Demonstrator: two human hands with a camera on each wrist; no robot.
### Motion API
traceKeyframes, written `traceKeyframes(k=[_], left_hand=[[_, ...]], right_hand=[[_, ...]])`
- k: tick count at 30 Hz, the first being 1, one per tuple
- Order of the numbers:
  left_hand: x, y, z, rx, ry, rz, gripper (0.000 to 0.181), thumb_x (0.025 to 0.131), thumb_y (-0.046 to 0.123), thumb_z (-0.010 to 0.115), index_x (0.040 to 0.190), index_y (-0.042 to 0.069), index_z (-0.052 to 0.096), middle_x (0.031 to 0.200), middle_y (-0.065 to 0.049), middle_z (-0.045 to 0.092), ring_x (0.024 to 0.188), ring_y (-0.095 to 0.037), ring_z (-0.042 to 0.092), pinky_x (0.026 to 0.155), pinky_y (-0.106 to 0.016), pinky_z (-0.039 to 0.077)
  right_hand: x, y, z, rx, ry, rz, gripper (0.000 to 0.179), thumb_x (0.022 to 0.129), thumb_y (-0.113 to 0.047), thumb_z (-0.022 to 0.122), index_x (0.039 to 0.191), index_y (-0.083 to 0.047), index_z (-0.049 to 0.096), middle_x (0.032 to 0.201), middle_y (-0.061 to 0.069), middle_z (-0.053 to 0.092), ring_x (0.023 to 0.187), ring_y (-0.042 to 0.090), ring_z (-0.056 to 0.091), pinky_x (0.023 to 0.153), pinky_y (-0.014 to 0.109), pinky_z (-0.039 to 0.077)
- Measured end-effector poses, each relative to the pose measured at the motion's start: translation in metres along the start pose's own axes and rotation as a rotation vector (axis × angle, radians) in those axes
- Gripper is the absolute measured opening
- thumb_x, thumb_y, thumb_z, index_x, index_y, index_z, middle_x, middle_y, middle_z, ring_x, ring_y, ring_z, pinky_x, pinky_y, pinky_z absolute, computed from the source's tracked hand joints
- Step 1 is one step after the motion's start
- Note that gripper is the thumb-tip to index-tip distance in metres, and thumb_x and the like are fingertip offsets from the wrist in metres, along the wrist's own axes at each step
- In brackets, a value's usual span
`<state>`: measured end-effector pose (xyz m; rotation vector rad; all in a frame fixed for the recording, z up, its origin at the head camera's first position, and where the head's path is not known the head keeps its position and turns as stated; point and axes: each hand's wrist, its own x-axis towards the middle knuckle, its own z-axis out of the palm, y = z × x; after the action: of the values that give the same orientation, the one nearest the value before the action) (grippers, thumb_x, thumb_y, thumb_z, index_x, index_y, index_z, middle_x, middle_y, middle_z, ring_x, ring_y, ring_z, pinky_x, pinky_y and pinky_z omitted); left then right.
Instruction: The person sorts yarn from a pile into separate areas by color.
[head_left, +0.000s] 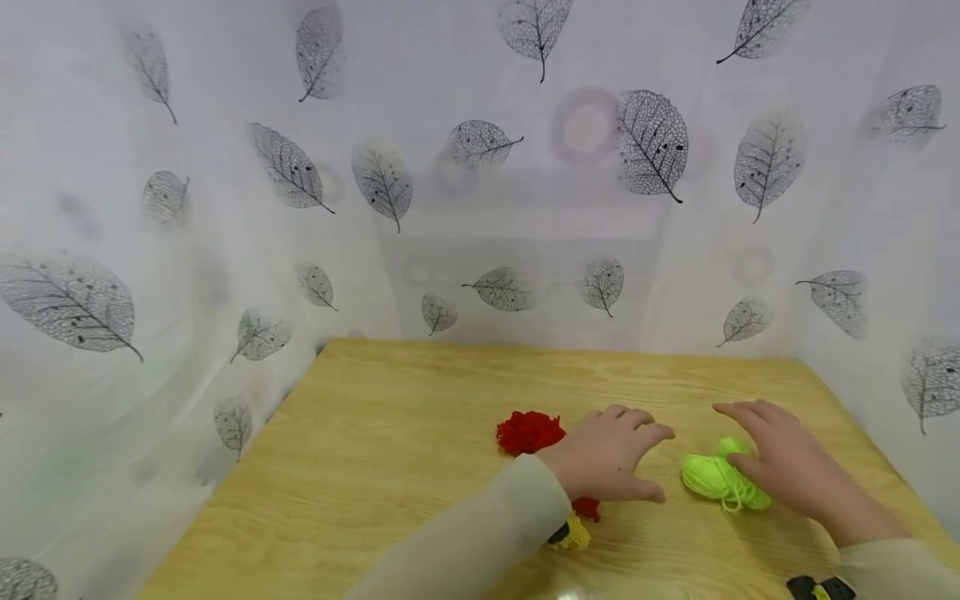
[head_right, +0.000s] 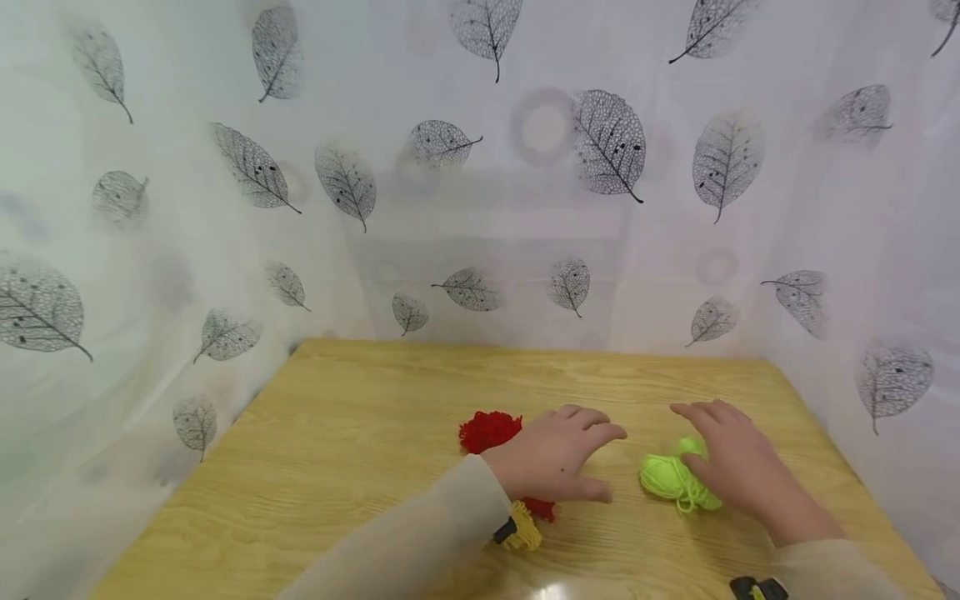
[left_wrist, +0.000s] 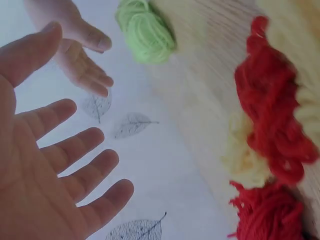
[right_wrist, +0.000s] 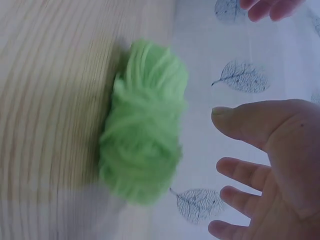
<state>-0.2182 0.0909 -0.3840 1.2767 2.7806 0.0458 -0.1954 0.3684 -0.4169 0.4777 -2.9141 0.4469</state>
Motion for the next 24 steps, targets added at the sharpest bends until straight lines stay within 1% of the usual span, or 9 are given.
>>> traceKeyframes(k=[4, 8, 10, 15, 18, 20, 22, 24], left_hand=[[-0.016, -0.014, -0.002, 0.001, 0.039, 0.012, 0.079, 0.087, 0.071, 0.063, 0.154, 0.04, 0.037, 0.155, 0.015, 0.036, 0.142, -0.011, 0.034, 0.113, -0.037, 0.036], [-0.035, -0.028, 0.002, -0.014, 0.071, 0.021, 0.08, 0.086, 0.07, 0.065, 0.154, 0.038, 0.039, 0.156, 0.012, 0.037, 0.143, -0.013, 0.033, 0.112, -0.042, 0.037], [-0.047, -0.034, 0.004, -0.037, 0.081, 0.031, 0.081, 0.085, 0.07, 0.066, 0.154, 0.036, 0.04, 0.155, 0.011, 0.038, 0.143, -0.015, 0.034, 0.112, -0.043, 0.037], [-0.077, -0.049, 0.014, -0.11, 0.079, 0.037, 0.081, 0.085, 0.066, 0.07, 0.153, 0.032, 0.042, 0.154, 0.01, 0.04, 0.141, -0.015, 0.037, 0.113, -0.044, 0.036], [-0.094, -0.056, 0.02, -0.157, 0.082, 0.043, 0.078, 0.086, 0.061, 0.072, 0.152, 0.029, 0.045, 0.153, 0.01, 0.042, 0.14, -0.014, 0.039, 0.113, -0.042, 0.036], [-0.103, -0.059, 0.025, -0.178, 0.083, 0.054, 0.075, 0.086, 0.058, 0.073, 0.15, 0.028, 0.048, 0.151, 0.011, 0.044, 0.138, -0.013, 0.041, 0.113, -0.039, 0.037], [-0.11, -0.063, 0.03, -0.207, 0.071, 0.071, 0.071, 0.087, 0.054, 0.075, 0.148, 0.027, 0.051, 0.149, 0.012, 0.046, 0.136, -0.011, 0.043, 0.111, -0.036, 0.039], [-0.114, -0.065, 0.035, -0.231, 0.041, 0.076, 0.066, 0.087, 0.05, 0.077, 0.145, 0.027, 0.054, 0.146, 0.013, 0.048, 0.133, -0.009, 0.046, 0.109, -0.033, 0.041]], right_hand=[[0.006, -0.019, 0.004, 0.031, 0.014, -0.036, 0.068, 0.084, -0.015, 0.081, 0.144, -0.005, 0.051, 0.135, 0.027, 0.052, 0.124, 0.054, 0.043, 0.092, 0.073, 0.039], [0.009, -0.038, 0.01, 0.059, 0.016, -0.056, 0.068, 0.083, -0.017, 0.083, 0.143, -0.009, 0.052, 0.139, 0.027, 0.05, 0.129, 0.056, 0.039, 0.093, 0.075, 0.037], [0.01, -0.047, 0.013, 0.07, 0.021, -0.066, 0.067, 0.083, -0.018, 0.084, 0.142, -0.011, 0.054, 0.141, 0.027, 0.049, 0.131, 0.057, 0.036, 0.095, 0.075, 0.035], [0.014, -0.067, 0.023, 0.103, 0.038, -0.113, 0.063, 0.083, -0.016, 0.083, 0.14, -0.011, 0.057, 0.14, 0.021, 0.053, 0.132, 0.055, 0.039, 0.097, 0.073, 0.037], [0.017, -0.077, 0.03, 0.13, 0.036, -0.121, 0.062, 0.084, -0.015, 0.082, 0.14, -0.011, 0.057, 0.141, 0.02, 0.053, 0.132, 0.054, 0.04, 0.098, 0.073, 0.037], [0.02, -0.083, 0.035, 0.149, 0.032, -0.129, 0.062, 0.084, -0.015, 0.082, 0.14, -0.013, 0.058, 0.141, 0.02, 0.053, 0.131, 0.052, 0.043, 0.098, 0.071, 0.038], [0.023, -0.089, 0.041, 0.173, 0.019, -0.142, 0.061, 0.085, -0.015, 0.081, 0.141, -0.015, 0.058, 0.141, 0.017, 0.054, 0.129, 0.047, 0.047, 0.099, 0.068, 0.041], [0.026, -0.096, 0.047, 0.211, -0.005, -0.164, 0.059, 0.086, -0.014, 0.08, 0.141, -0.017, 0.058, 0.139, 0.012, 0.055, 0.127, 0.041, 0.052, 0.098, 0.063, 0.045]])
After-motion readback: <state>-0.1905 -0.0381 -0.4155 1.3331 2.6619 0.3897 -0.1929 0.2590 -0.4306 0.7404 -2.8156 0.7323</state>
